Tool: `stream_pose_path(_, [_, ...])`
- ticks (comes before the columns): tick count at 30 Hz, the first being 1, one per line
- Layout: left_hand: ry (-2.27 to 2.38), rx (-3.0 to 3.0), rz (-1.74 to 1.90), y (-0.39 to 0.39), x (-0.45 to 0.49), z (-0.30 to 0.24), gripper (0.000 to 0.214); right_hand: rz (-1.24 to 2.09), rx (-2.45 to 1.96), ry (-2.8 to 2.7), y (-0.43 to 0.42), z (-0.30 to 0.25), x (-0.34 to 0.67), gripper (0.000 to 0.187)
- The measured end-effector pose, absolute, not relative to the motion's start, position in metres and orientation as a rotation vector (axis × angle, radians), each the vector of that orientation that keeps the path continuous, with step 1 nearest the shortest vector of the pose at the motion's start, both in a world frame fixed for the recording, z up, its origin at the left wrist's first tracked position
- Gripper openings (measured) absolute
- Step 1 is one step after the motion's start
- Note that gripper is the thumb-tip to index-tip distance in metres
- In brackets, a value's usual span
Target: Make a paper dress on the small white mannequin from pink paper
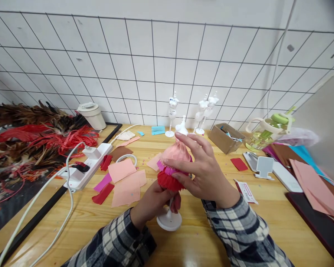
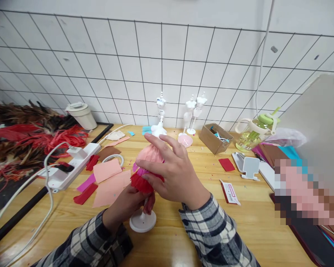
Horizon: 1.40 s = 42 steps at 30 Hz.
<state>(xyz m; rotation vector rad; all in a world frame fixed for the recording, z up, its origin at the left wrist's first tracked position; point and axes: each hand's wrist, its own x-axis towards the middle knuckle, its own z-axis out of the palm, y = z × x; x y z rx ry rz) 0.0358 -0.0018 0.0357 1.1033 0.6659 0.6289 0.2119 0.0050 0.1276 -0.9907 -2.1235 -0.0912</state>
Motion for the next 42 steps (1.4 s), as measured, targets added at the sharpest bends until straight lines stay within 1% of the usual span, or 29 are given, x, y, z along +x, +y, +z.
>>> stream_pose_path(4, [0.703,1.138,0.664,-0.001,0.037,0.036,0.048,0.007,-0.929,-2.122,0.002,0.129,0.208,0.024])
stream_pose_path(7, [0.783,1.184,0.768,0.001,0.036,0.038,0.043,0.18,-1.009,-1.751,0.002,0.127,0.21,0.018])
stream_pose_path(9, [0.881,1.239,0.875,0.003,0.036,0.037,0.032,0.508,-1.098,-1.409,0.004,0.123,0.209,0.016])
stream_pose_path(11, [1.0,1.297,0.999,0.007,0.034,0.035,0.023,1.032,-1.08,-1.149,0.005,0.119,0.204,0.022])
stream_pose_path(13, [1.114,1.357,1.115,0.01,0.032,0.033,0.02,1.509,-0.972,-0.986,0.005,0.116,0.194,0.027])
stream_pose_path(15, [1.211,1.431,1.186,0.013,0.03,0.03,0.019,1.734,-0.89,-0.885,0.004,0.114,0.184,0.03])
stream_pose_path(20, [1.363,1.582,1.194,0.015,0.028,0.03,0.022,1.802,-0.832,-0.758,0.002,0.105,0.167,0.032])
stream_pose_path(25, [1.363,1.688,1.221,0.014,0.028,0.027,0.024,1.84,-0.781,-0.657,0.004,0.098,0.165,0.037])
stream_pose_path(31, [1.377,1.695,1.188,0.018,0.027,0.019,0.024,1.757,-0.769,-0.558,0.003,0.102,0.163,0.037])
stream_pose_path(37, [1.449,1.721,1.151,0.02,0.026,0.017,0.026,1.73,-0.783,-0.511,0.0,0.104,0.161,0.036])
stream_pose_path(42, [1.495,1.769,1.146,0.022,0.025,0.018,0.023,1.73,-0.768,-0.455,-0.001,0.106,0.161,0.036])
